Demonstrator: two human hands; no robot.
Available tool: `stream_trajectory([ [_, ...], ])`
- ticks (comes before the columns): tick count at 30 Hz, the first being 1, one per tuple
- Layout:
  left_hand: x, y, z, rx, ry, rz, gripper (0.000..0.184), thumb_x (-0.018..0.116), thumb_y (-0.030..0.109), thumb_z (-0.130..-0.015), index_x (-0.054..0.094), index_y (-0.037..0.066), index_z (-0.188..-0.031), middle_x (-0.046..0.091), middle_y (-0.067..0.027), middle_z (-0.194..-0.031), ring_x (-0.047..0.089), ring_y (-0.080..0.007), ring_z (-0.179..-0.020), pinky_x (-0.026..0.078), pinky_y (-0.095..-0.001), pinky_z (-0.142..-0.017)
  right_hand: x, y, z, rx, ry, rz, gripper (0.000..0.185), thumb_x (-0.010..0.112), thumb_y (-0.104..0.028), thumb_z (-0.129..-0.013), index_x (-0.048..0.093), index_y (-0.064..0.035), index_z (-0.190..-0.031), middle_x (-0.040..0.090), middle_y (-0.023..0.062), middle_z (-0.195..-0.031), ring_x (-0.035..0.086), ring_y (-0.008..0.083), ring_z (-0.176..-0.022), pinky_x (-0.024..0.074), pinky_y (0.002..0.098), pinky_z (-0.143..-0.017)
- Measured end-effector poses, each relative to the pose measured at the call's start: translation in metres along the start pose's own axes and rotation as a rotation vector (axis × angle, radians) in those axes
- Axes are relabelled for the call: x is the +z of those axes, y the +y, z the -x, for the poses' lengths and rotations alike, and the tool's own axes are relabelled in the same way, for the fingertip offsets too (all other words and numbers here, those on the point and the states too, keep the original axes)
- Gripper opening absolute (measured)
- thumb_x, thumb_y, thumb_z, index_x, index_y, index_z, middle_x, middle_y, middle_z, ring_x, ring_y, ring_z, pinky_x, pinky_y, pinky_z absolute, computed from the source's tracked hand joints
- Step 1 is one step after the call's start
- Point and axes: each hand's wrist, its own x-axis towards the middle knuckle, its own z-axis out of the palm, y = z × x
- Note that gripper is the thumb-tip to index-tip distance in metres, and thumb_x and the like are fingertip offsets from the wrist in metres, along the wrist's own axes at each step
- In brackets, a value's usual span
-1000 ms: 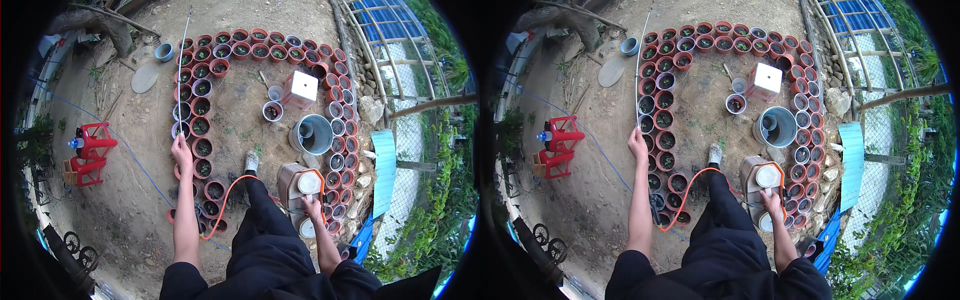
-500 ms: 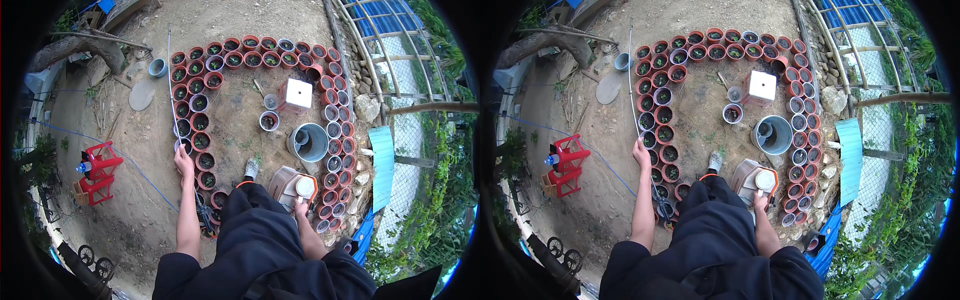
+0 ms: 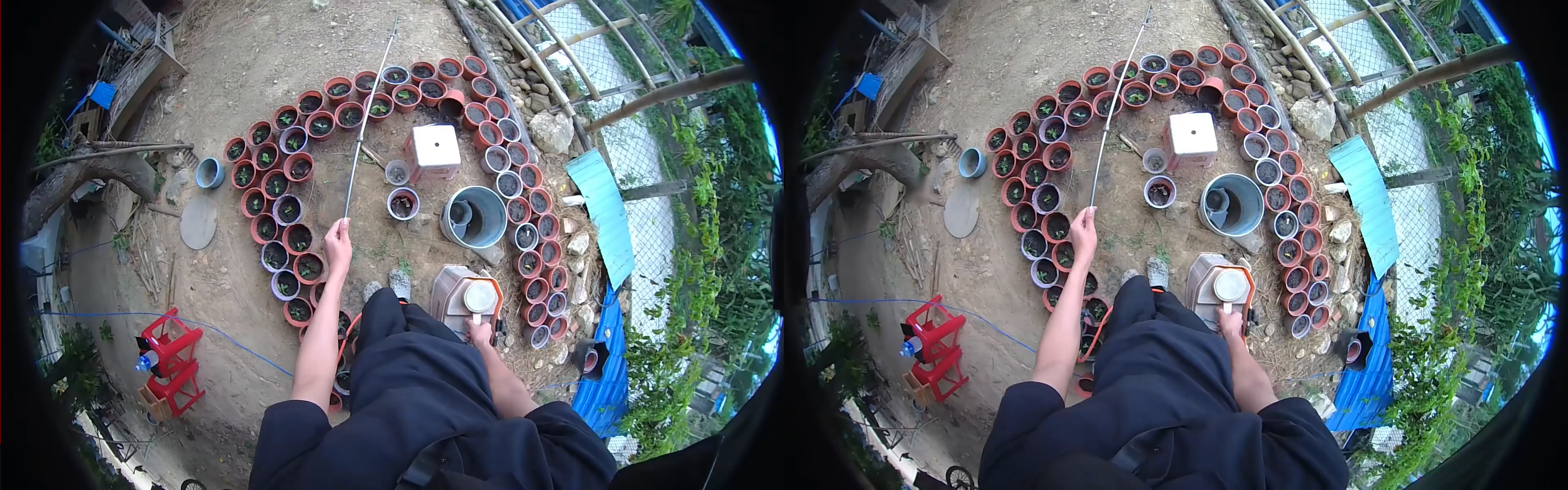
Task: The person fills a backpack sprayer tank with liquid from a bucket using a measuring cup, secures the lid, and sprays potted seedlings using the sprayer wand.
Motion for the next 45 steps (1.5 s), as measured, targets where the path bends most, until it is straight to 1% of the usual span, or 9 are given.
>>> stream_trajectory([
  [3,0.036,0.012,-0.031,0.046,-0.122,0.054,0.038,0.054,0.031,-0.1,0.067,-0.004,-0.108,0.066,-0.0059,-0.081,0.054,-0.009,-0.07,0.045,-0.0267,-0.065,0.003,0.001,0.006,0.013,0.034,0.003,0.04,0.075,-0.033,-0.078,0.067,0.0037,-0.091,0.066,0.0092,-0.066,0.063,0.0171,-0.052,0.0504,0.0327,-0.047],
  [10,0.075,0.045,-0.067,0.032,-0.282,0.221,0.035,0.059,0.029,-0.099,0.068,-0.004,-0.109,0.069,-0.0029,-0.092,0.057,-0.0061,-0.082,0.046,-0.0232,-0.074,0.008,-0.019,0.023,0.043,0.073,0.038,0.04,0.076,-0.034,-0.077,0.068,0.0036,-0.088,0.067,0.0106,-0.066,0.064,0.019,-0.052,0.0528,0.035,-0.05],
  [19,0.006,0.027,-0.095,0.061,-0.27,0.104,0.039,0.058,0.03,-0.099,0.066,-0.006,-0.111,0.072,-0.0092,-0.092,0.062,-0.0096,-0.082,0.049,-0.0276,-0.072,0.028,-0.043,0.028,0.088,0.102,0.021,0.03,0.075,-0.028,-0.08,0.065,-0.0019,-0.071,0.063,0.0059,-0.063,0.061,0.0154,-0.051,0.0508,0.031,-0.048],
  [21,-0.013,0.016,-0.095,0.026,-0.223,0.087,0.036,0.056,0.028,-0.1,0.066,-0.005,-0.111,0.071,-0.0078,-0.099,0.062,-0.0105,-0.088,0.049,-0.0257,-0.08,0.034,-0.035,0.022,0.09,0.111,-0.007,0.03,0.075,-0.028,-0.081,0.065,-0.0021,-0.07,0.062,0.0057,-0.063,0.06,0.015,-0.05,0.0501,0.0308,-0.047],
  [24,-0.038,0.006,-0.085,0.083,-0.046,0.026,0.038,0.057,0.029,-0.099,0.065,-0.007,-0.109,0.07,-0.0117,-0.088,0.063,-0.0148,-0.078,0.049,-0.0306,-0.071,0.038,-0.044,0.026,0.076,0.074,-0.168,0.028,0.075,-0.026,-0.081,0.064,-0.0005,-0.075,0.062,0.0064,-0.064,0.059,0.0143,-0.05,0.0487,0.0306,-0.045],
  [28,-0.066,-0.012,-0.069,0.038,0.067,-0.095,0.038,0.055,0.029,-0.1,0.065,-0.006,-0.109,0.07,-0.0151,-0.09,0.065,-0.0196,-0.081,0.05,-0.0313,-0.074,0.037,-0.057,0.027,0.132,0.079,-0.218,0.031,0.075,-0.025,-0.082,0.063,0.0023,-0.087,0.063,0.0073,-0.067,0.059,0.0139,-0.051,0.0477,0.0304,-0.045],
  [34,-0.099,-0.022,-0.037,-0.043,0.359,-0.266,0.041,0.048,0.032,-0.102,0.065,-0.004,-0.114,0.069,-0.0225,-0.103,0.066,-0.0375,-0.091,0.05,-0.0416,-0.078,0.025,-0.069,0.018,0.157,0.054,-0.187,0.034,0.076,-0.028,-0.081,0.063,0.002,-0.092,0.063,0.007,-0.068,0.061,0.0139,-0.054,0.0498,0.0289,-0.049],
  [38,-0.105,-0.014,-0.02,-0.08,0.541,-0.299,0.043,0.046,0.032,-0.103,0.064,-0.006,-0.114,0.068,-0.0247,-0.104,0.065,-0.0397,-0.093,0.05,-0.043,-0.078,0.024,-0.06,0.001,0.119,0.053,-0.189,0.037,0.078,-0.028,-0.081,0.064,0.0038,-0.094,0.065,0.008,-0.07,0.061,0.0142,-0.053,0.0525,0.0291,-0.05],
  [45,-0.093,-0.003,-0.044,-0.092,0.603,-0.306,0.044,0.044,0.031,-0.104,0.063,-0.007,-0.114,0.068,-0.0226,-0.106,0.065,-0.0383,-0.095,0.05,-0.0432,-0.081,0.013,-0.059,0.002,0.115,0.02,-0.137,0.035,0.077,-0.029,-0.082,0.063,0.0019,-0.091,0.066,0.0074,-0.07,0.061,0.0135,-0.055,0.052,0.0289,-0.051],
])
